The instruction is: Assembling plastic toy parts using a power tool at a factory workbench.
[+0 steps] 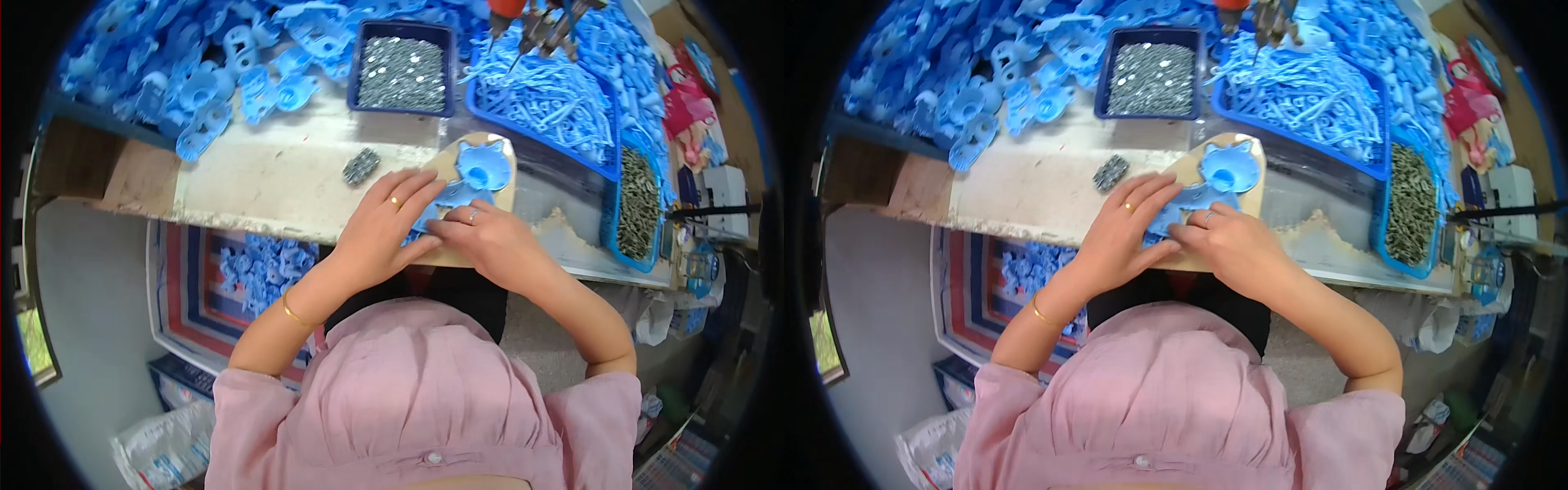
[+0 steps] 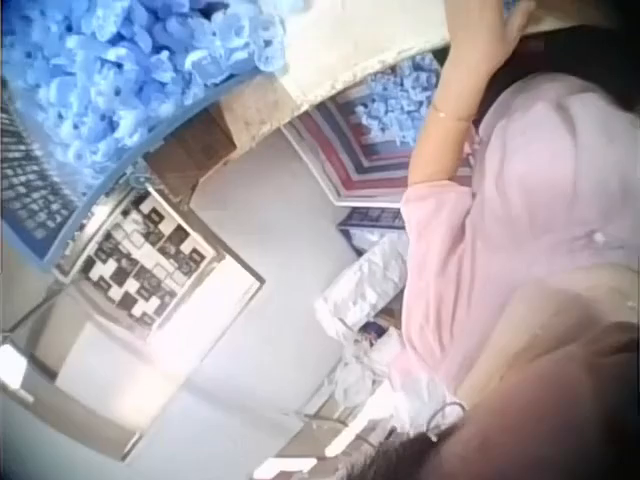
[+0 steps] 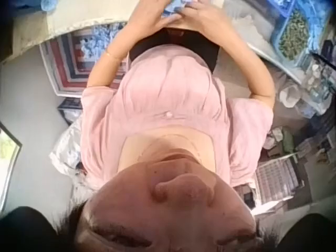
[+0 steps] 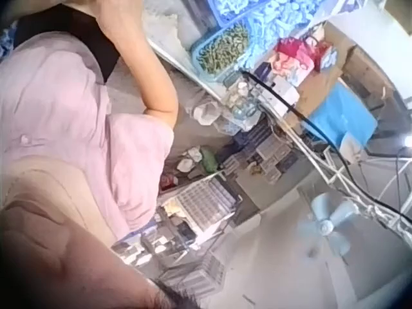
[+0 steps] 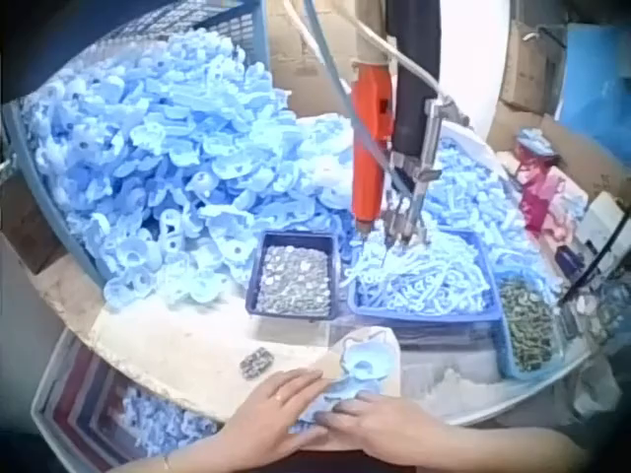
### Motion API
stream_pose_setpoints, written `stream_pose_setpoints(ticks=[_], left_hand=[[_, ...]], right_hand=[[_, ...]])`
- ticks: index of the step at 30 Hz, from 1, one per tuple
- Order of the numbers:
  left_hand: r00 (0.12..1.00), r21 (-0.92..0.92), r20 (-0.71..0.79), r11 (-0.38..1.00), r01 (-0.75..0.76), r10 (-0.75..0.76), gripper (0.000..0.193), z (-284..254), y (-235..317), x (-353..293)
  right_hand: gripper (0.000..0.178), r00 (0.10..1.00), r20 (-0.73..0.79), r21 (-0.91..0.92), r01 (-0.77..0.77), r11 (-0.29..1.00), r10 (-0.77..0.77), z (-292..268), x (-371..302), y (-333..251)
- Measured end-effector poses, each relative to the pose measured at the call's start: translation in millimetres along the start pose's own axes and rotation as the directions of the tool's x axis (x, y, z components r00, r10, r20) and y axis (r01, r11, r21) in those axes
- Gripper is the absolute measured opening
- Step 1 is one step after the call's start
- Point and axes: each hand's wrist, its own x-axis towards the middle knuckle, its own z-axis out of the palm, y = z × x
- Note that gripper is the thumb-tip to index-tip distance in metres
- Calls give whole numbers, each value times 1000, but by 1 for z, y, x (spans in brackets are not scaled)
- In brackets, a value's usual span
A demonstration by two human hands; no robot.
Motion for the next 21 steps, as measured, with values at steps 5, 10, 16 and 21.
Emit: stream_pose_setpoints(ticks=[5, 10, 16, 21], left_hand=[[1000, 34, -13, 999, 8, -7, 63, 3, 9, 7], [1000, 41, 8, 999, -4, 3, 61, 3, 12, 11], [1000, 66, 18, 998, 9, -11, 58, 4, 11, 11], [1000, 99, 14, 995, -18, 16, 57, 3, 11, 10]], right_hand=[[14, 843, -517, 192, -55, 980, 148, -38, -8, 61], [14, 701, -671, 14, -313, 950, 241, -63, -8, 138], [14, 788, -610, -220, -270, 937, 84, -59, 16, 158], [16, 712, -673, 148, -134, 980, 199, -73, 16, 171]])
